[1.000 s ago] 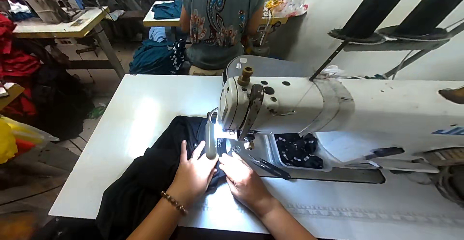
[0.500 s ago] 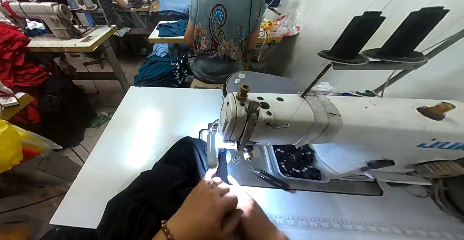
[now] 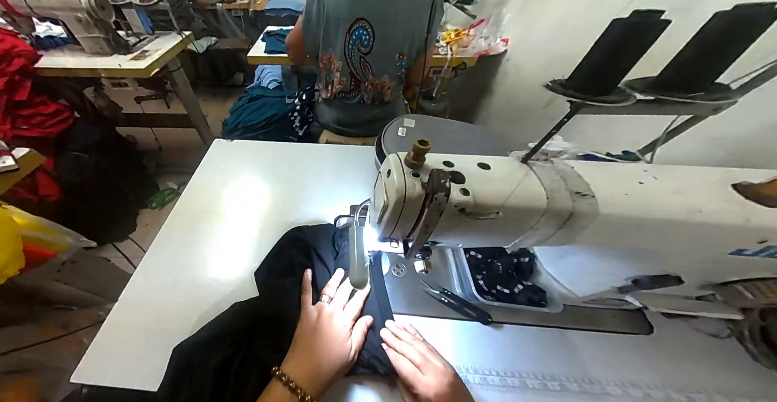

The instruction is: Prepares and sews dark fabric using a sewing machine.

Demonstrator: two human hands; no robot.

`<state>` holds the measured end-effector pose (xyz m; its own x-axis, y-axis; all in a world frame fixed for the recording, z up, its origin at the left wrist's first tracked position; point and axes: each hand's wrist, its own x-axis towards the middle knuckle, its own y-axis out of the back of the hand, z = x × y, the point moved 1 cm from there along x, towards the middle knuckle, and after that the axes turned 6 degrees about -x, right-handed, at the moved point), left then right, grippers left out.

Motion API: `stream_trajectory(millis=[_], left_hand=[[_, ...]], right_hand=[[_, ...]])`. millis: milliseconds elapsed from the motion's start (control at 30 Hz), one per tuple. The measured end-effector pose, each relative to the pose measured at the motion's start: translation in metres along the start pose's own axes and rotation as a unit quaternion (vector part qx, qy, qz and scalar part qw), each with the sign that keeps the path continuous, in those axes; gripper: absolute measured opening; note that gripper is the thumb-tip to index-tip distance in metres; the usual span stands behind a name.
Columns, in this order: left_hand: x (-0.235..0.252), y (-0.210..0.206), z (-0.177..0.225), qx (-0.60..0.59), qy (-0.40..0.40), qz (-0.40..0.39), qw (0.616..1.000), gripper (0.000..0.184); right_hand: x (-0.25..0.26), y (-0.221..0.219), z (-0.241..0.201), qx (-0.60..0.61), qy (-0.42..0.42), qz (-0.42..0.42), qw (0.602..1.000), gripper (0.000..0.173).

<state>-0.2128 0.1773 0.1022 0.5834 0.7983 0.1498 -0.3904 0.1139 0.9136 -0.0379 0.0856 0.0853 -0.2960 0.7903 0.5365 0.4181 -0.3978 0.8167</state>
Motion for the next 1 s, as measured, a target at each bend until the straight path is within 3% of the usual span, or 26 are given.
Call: stream_trajectory(millis=[533, 733, 800, 900, 967, 1000], left_hand=[[0.044, 0.015, -0.024, -0.042, 0.030, -0.074, 0.996, 0.048], [0.030, 0.031, -0.033, -0.076, -0.095, 0.040, 0.992, 0.030], [0.013, 0.044, -0.022, -0.047, -0.170, 0.088, 0.980, 0.029], [-0.009, 0.056, 0.005, -0.070, -0.251, 0.089, 0.961, 0.027], [-0.016, 0.045, 0.013, -0.073, -0.225, 0.079, 0.968, 0.032], [-0.018, 0.037, 0.012, -0.070, -0.186, 0.056, 0.978, 0.044]], right_hand=[[0.035, -0.026, 0.015, -0.033, -0.032, 0.044, 0.998, 0.030], [0.042, -0.031, 0.021, -0.025, -0.042, 0.044, 0.998, 0.026], [0.042, -0.029, 0.022, -0.010, -0.047, 0.040, 0.998, 0.026], [0.031, -0.019, 0.018, 0.020, -0.014, 0.031, 0.999, 0.025], [0.016, -0.011, 0.009, 0.034, 0.008, 0.032, 0.999, 0.022], [0.009, -0.007, 0.005, 0.037, 0.010, 0.027, 0.999, 0.021]])
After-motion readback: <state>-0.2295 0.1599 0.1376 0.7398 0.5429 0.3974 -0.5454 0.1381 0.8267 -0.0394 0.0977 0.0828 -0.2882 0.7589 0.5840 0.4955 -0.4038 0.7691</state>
